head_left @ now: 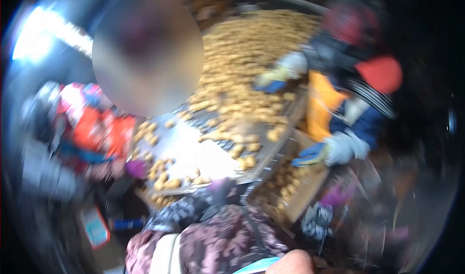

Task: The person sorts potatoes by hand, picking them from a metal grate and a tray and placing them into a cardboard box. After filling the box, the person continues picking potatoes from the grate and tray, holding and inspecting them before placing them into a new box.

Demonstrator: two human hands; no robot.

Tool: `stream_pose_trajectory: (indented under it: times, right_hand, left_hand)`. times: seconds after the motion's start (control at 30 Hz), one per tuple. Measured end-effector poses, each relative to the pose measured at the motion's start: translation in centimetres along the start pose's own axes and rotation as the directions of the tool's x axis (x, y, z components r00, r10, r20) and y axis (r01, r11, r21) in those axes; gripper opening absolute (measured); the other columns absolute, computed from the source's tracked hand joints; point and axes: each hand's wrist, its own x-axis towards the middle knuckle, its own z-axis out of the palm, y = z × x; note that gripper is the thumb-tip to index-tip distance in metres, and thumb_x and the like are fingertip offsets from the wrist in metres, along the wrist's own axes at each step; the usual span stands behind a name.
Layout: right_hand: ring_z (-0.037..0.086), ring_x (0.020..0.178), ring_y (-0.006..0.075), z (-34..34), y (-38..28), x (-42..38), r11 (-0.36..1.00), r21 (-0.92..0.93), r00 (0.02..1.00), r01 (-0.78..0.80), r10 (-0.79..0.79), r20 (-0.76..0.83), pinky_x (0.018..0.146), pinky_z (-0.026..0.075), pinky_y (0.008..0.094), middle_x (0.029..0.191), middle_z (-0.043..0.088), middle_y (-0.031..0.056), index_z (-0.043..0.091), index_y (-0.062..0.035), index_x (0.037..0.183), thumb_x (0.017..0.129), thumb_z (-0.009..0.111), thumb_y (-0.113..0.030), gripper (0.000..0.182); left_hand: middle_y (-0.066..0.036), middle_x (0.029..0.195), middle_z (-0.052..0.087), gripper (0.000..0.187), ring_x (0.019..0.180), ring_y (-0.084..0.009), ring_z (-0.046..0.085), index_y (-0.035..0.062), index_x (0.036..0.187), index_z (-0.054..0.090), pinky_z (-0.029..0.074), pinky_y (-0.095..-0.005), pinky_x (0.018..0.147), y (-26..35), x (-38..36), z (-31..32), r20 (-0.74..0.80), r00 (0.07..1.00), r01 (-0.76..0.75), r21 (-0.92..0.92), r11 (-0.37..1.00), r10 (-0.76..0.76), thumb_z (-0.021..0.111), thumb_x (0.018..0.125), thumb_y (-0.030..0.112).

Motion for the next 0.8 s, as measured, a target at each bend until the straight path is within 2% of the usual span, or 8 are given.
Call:
stream_pose_trajectory:
  times: [0.2, 0.3, 0.37, 0.43, 0.5, 0.57, 0.7, 0.8]
  right_hand:
    - [0.052, 0.14, 0.0332, 1.4, -14.9, -7.9, 0.922, 0.375, 0.903, -0.097, -0.076, 0.423, 0.12, 0.038, 0.0441, 0.15, 0.054, 0.0228, 0.051, 0.0085, 0.146, 0.101, 0.062, -0.006, 0.048]
    - [0.053, 0.138, 0.0336, 4.9, -19.0, -11.2, 0.834, 0.483, 0.733, -0.266, -0.15, 0.664, 0.119, 0.039, 0.0442, 0.147, 0.058, 0.0223, 0.053, 0.0082, 0.144, 0.099, 0.062, -0.004, 0.047]
    - [0.056, 0.133, 0.0334, 6.6, -21.4, -12.9, 0.873, 0.431, 0.684, -0.226, -0.173, 0.709, 0.116, 0.042, 0.0436, 0.141, 0.062, 0.0212, 0.056, 0.0072, 0.142, 0.098, 0.063, -0.004, 0.047]
    - [0.059, 0.129, 0.0366, 9.6, -20.9, -15.2, 0.856, 0.488, 0.682, -0.17, -0.255, 0.686, 0.114, 0.044, 0.0463, 0.137, 0.063, 0.0222, 0.057, 0.005, 0.141, 0.096, 0.065, -0.006, 0.047]
    - [0.059, 0.126, 0.0403, 12.2, -19.4, -17.3, 0.879, 0.422, 0.658, 0.22, -0.454, 0.601, 0.113, 0.044, 0.0502, 0.135, 0.063, 0.0244, 0.06, 0.0038, 0.137, 0.093, 0.068, -0.008, 0.046]
    - [0.057, 0.128, 0.0434, 14.2, -19.7, -18.2, 0.862, 0.356, 0.661, 0.361, -0.506, 0.554, 0.113, 0.042, 0.0555, 0.136, 0.062, 0.0256, 0.062, 0.0026, 0.132, 0.093, 0.07, -0.017, 0.045]
    - [0.052, 0.135, 0.0473, 15.9, -18.5, -20.9, 0.813, 0.049, 0.596, 0.58, -0.464, 0.656, 0.116, 0.038, 0.058, 0.133, 0.066, 0.0206, 0.067, -0.0025, 0.125, 0.089, 0.069, -0.025, 0.043]
    - [0.049, 0.139, 0.045, 15.1, -21.1, -20.6, 0.854, 0.087, 0.622, 0.512, -0.439, 0.648, 0.118, 0.037, 0.0558, 0.131, 0.069, 0.0154, 0.071, -0.0041, 0.119, 0.091, 0.068, -0.018, 0.031]
  left_hand:
    - [-0.007, 0.08, 0.068, 0.025, 0.073, -0.0223, 0.07, 0.0029, 0.094, 0.069, 0.056, -0.0371, 0.063, -7.4, 6.0, -1.4, 0.837, 0.511, 0.551, -0.494, 0.673, 0.196, 0.078, 0.086, 0.025]
    - [-0.007, 0.083, 0.07, 0.023, 0.079, -0.0213, 0.068, 0.0049, 0.093, 0.072, 0.057, -0.0394, 0.072, -9.6, 9.4, -1.9, 0.499, 0.676, -0.474, -0.269, 0.839, 0.542, 0.074, 0.09, 0.027]
    - [-0.009, 0.086, 0.071, 0.022, 0.084, -0.0241, 0.07, 0.0055, 0.1, 0.074, 0.057, -0.0405, 0.075, -10.7, 10.9, -3.7, 0.477, 0.756, -0.409, -0.189, 0.893, 0.448, 0.074, 0.09, 0.025]
    - [-0.014, 0.09, 0.072, 0.031, 0.08, -0.0304, 0.072, 0.0045, 0.104, 0.073, 0.059, -0.0412, 0.071, -12.9, 11.8, -2.9, 0.707, 0.686, 0.657, -0.499, 0.565, -0.173, 0.079, 0.085, 0.029]
    - [-0.014, 0.095, 0.073, 0.029, 0.083, -0.0263, 0.071, 0.0049, 0.106, 0.073, 0.059, -0.0374, 0.075, -13.2, 12.8, -6.4, 0.633, 0.756, 0.573, -0.52, 0.634, -0.165, 0.076, 0.088, 0.027]
    - [-0.013, 0.1, 0.075, 0.032, 0.088, -0.02, 0.07, 0.0042, 0.115, 0.073, 0.057, -0.0344, 0.078, -13.0, 14.5, -11.0, 0.229, 0.838, -0.492, -0.075, 0.867, 0.496, 0.068, 0.095, 0.029]
    - [-0.017, 0.107, 0.074, 0.031, 0.097, -0.0263, 0.072, 0.0058, 0.122, 0.072, 0.057, -0.0374, 0.087, -18.5, 15.4, -9.8, 0.6, 0.8, 0.345, -0.453, 0.822, -0.005, 0.068, 0.096, 0.022]
    - [-0.02, 0.113, 0.073, 0.033, 0.103, -0.0319, 0.072, 0.0054, 0.126, 0.07, 0.056, -0.0406, 0.093, -21.2, 14.6, -8.4, 0.266, 0.945, -0.105, -0.3, 0.948, 0.189, 0.067, 0.096, 0.018]
